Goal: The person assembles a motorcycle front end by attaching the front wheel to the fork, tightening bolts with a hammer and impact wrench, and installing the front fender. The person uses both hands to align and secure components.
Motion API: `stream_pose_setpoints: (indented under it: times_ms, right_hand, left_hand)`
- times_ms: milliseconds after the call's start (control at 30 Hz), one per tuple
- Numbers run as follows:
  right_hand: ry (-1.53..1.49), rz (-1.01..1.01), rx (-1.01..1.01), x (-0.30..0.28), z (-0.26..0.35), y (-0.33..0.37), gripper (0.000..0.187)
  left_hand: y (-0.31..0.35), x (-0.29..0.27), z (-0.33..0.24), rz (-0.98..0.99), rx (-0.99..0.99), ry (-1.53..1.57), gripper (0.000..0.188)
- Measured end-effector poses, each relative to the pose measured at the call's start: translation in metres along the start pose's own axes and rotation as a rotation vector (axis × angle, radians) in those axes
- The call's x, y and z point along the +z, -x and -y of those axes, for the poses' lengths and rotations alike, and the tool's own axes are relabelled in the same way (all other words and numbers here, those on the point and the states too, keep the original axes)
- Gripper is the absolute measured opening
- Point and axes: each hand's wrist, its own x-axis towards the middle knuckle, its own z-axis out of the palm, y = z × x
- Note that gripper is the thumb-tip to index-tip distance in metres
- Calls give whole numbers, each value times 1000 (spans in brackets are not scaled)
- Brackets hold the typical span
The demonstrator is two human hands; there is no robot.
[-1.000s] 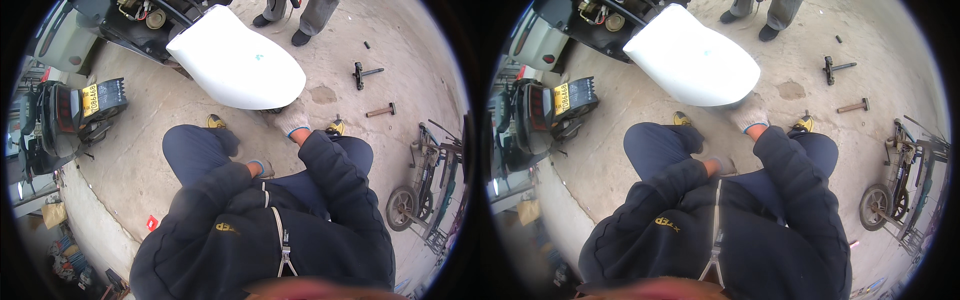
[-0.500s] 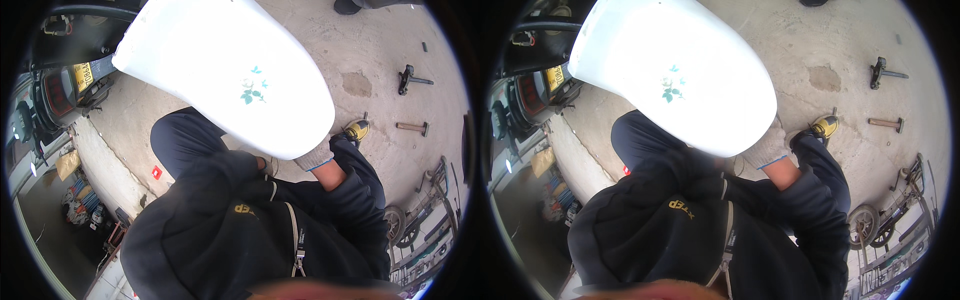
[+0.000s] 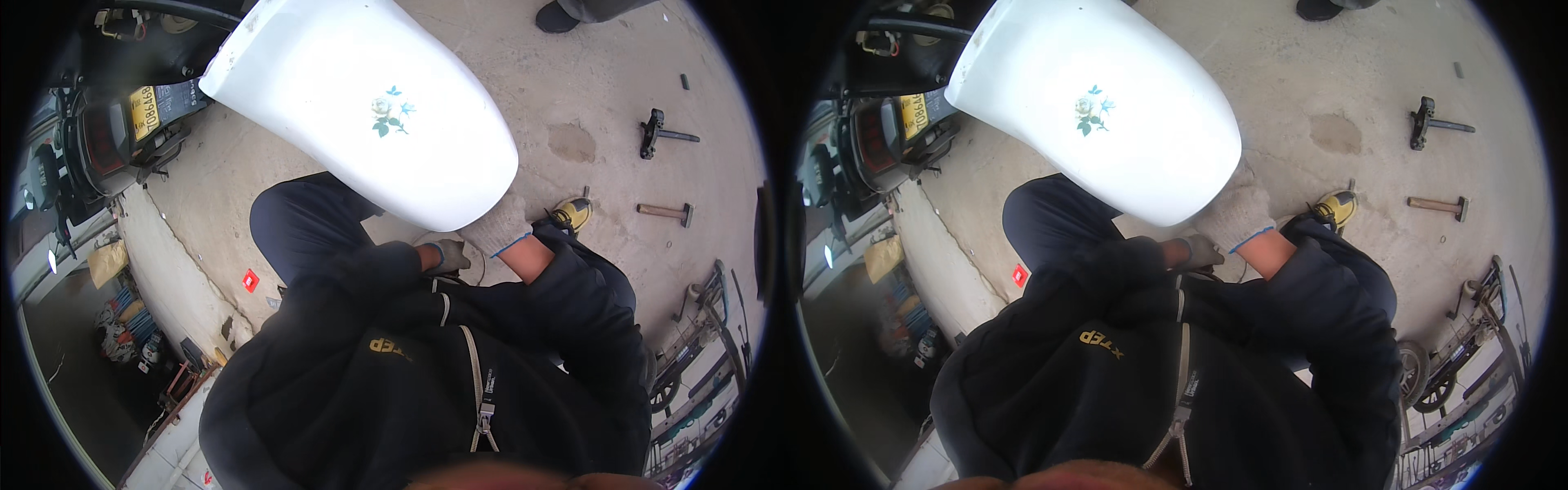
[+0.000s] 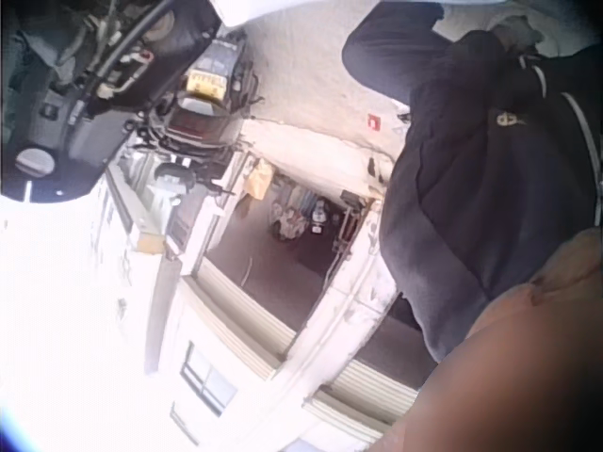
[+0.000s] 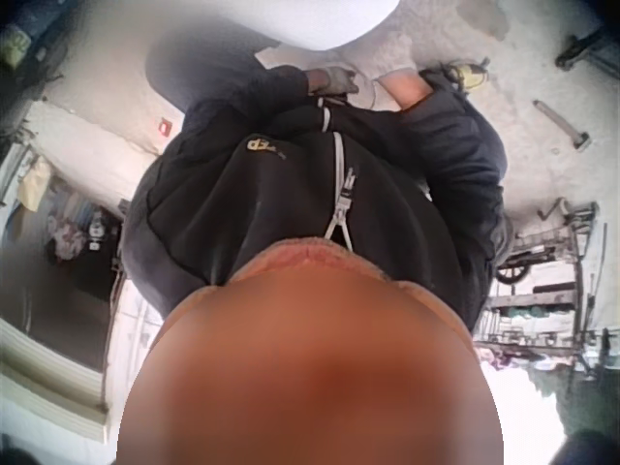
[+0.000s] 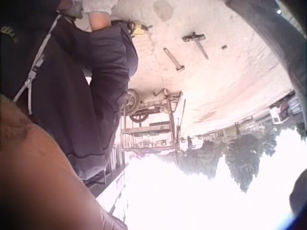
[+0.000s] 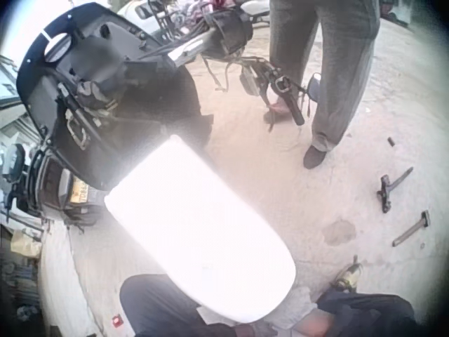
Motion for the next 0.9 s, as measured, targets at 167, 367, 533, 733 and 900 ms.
stream_pose_setpoints:
  times_ms: [167, 367, 533, 733, 900]
  right_hand:
    - [-255, 209, 293, -44, 13, -14, 93]
    - [-397, -7, 339, -54, 25, 6, 83]
    - [-510, 36, 354, -39, 44, 8, 94]
    - [-817, 133, 226, -29, 16, -5, 66]
    - [-883, -45, 373, -22, -28, -32, 47]
  left_hand:
    - [38, -53, 55, -403, -5, 17, 44]
    - [150, -97, 16, -877, 157, 1355, 38]
    - [160, -108, -71, -1123, 358, 1307, 58]
    - [133, -147, -79, -1362, 89, 956, 66]
    - [129, -167, -105, -1427, -245, 272, 73]
